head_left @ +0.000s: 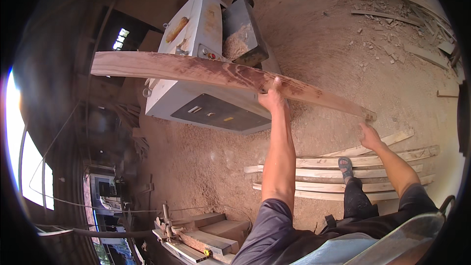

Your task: The person planes several long wooden boards by sliding them across the blade of a surface planer machine, picking each board up from a pile and placing it on a nearby stack after finishing.

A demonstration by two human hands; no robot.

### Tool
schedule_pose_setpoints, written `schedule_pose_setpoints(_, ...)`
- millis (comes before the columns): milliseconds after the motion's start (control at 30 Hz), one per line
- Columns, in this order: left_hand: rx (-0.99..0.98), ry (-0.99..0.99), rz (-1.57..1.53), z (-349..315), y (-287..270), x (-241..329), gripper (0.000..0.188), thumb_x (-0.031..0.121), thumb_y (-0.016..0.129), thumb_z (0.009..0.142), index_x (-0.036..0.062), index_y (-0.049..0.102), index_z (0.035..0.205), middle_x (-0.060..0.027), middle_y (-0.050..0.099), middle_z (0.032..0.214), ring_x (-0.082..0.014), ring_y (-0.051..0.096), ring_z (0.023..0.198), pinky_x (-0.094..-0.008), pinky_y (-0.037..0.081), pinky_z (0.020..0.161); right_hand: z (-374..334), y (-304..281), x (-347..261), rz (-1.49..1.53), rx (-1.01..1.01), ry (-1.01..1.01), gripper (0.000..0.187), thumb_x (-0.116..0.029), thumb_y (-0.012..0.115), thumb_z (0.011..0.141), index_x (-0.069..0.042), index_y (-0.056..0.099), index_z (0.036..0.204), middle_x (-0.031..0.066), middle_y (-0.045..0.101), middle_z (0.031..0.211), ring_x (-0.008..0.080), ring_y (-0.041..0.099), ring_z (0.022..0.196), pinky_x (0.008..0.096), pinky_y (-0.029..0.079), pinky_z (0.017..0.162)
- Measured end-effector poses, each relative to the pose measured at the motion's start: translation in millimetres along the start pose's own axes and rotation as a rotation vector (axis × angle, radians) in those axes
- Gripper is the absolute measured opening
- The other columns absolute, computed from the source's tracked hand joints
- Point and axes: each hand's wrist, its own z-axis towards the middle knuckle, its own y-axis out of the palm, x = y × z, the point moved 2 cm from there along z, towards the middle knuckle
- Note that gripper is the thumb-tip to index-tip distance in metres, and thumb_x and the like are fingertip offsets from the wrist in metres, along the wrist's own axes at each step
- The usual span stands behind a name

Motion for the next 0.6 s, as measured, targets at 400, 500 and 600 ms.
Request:
schedule_pose_setpoints(400, -0.438, -0.566, 0.396, 24.1, -15.0, -175.5, 0.103, 0.011, 0.066, 0.092, 0.0032, -0.015, 0.155, -0.0205, 0.052, 0.144, -0.0305, 0.054, 0.128, -0.0434, 0.039, 0.111, -277.4, 46.3, 268.4, -0.235, -0.566, 0.426, 0.04, -0.017, 0.071, 0.064, -0.004, 0.067, 0.102, 0.0261, 0.066, 0.107, 0.0456, 0.06, 0.104, 0.0483, 0.05, 0.09)
schedule_pose_setpoints(500, -0.341, -0.728, 0.532, -132.2, -125.5, -236.8, 0.086, 0.01, 0.064, 0.094, -0.0009, 0.008, 0.158, -0.0214, 0.056, 0.14, -0.0284, 0.058, 0.124, -0.0363, 0.044, 0.106, -222.5, 60.5, 217.0, -0.116, -0.695, 0.277, 0.04, -0.02, 0.072, 0.062, -0.005, 0.07, 0.099, 0.0249, 0.066, 0.105, 0.0447, 0.061, 0.104, 0.0478, 0.05, 0.09)
schedule_pose_setpoints(600, -0.414, -0.841, 0.923, -341.4, -247.1, -291.5, 0.084, 0.022, 0.069, 0.086, -0.0121, 0.026, 0.15, -0.0263, 0.065, 0.122, -0.0321, 0.061, 0.116, -0.0378, 0.046, 0.102, -151.5, 86.7, 253.4, -0.324, -0.633, 0.145, 0.024, -0.016, 0.064, 0.071, -0.004, 0.068, 0.092, 0.0258, 0.066, 0.103, 0.0431, 0.061, 0.102, 0.044, 0.051, 0.09)
